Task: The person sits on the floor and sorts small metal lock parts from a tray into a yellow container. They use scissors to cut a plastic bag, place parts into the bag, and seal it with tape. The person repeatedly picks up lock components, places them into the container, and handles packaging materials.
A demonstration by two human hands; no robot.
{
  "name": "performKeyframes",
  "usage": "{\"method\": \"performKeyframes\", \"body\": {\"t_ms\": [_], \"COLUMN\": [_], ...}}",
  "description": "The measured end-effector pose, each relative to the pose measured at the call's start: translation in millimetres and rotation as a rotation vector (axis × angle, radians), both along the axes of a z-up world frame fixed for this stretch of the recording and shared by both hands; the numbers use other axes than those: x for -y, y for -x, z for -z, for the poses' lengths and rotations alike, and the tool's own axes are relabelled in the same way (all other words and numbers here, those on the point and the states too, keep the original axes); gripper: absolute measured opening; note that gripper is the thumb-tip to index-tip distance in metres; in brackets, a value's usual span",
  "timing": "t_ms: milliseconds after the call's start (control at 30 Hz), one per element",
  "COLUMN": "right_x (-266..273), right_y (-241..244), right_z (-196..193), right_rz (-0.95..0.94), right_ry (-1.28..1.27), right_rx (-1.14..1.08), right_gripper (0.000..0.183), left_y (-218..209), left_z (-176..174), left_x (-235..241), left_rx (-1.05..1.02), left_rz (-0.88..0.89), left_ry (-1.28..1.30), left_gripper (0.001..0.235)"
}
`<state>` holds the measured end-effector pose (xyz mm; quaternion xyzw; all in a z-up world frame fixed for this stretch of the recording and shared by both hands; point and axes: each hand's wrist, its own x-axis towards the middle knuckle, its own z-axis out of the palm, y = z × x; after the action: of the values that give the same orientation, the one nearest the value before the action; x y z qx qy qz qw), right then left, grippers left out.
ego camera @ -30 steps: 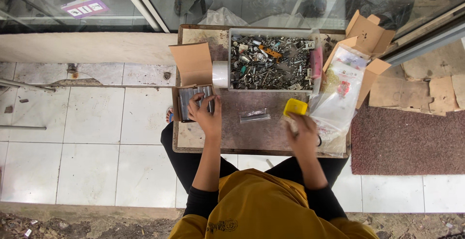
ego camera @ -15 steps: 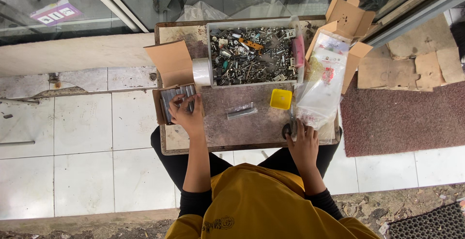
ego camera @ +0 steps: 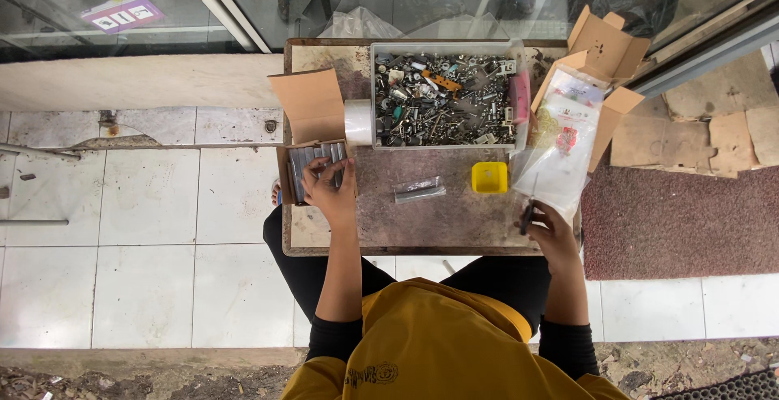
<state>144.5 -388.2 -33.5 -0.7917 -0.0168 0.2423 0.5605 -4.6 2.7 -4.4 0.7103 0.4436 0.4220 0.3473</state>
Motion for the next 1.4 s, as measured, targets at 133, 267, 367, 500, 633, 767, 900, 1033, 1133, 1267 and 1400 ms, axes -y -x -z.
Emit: {"method": "performKeyframes", "body": {"t_ms": [133,267,367,500,633,767,900,1033,1133,1267,1400], "right_x": [-19,-80,-144,-215,-259,-292,-314,-333,-340,-344,-343], "right_y": [2,4,1,-39,-70,-88,-98,-96,-99,-104,-101], "right_z": [-14,-55,-79,-89,-81,-104,-108,-118,-110,-95,-96], "right_rz": [-0.067,-0.082,-0.374,-1.048,-1.252,-1.447,-1.535,-1.634,-1.653,-1.649,-1.595], "right_ry": [-0.025,0.077,-0.076,-0.265,-0.115,-0.012,0.049,0.069,0.128,0.153,0.107], "right_rx": [0.022,0.519,0.509,-0.125,-0.236,-0.243,-0.233,-0.243,-0.253,-0.303,-0.34], "right_gripper": [0.061,0.061,0.057,0.045,0.031,0.023,0.028,0.021,0.022,0.023,0.021], "left_y": [1,-1,1,3,5,5,5,6,6,7,7], "left_z": [-3,-3,0,3,-7,-7,-15,-14,-18,-18,-15], "left_x": [1,0,0,-2,1,-1,2,1,1,0,-2], "left_rx": [-0.036,0.012,0.027,0.017,0.011,-0.026,-0.049,-0.062,-0.045,-0.04,-0.024], "left_rz": [0.0,0.004,0.013,0.031,0.029,0.032,0.034,0.038,0.036,0.041,0.049], "left_ry": [0.002,0.013,0.02,0.027,0.036,0.037,0.061,0.071,0.097,0.122,0.123], "left_gripper": [0.014,0.016,0.017,0.015,0.017,0.016,0.014,0.014,0.016,0.015,0.014]}}
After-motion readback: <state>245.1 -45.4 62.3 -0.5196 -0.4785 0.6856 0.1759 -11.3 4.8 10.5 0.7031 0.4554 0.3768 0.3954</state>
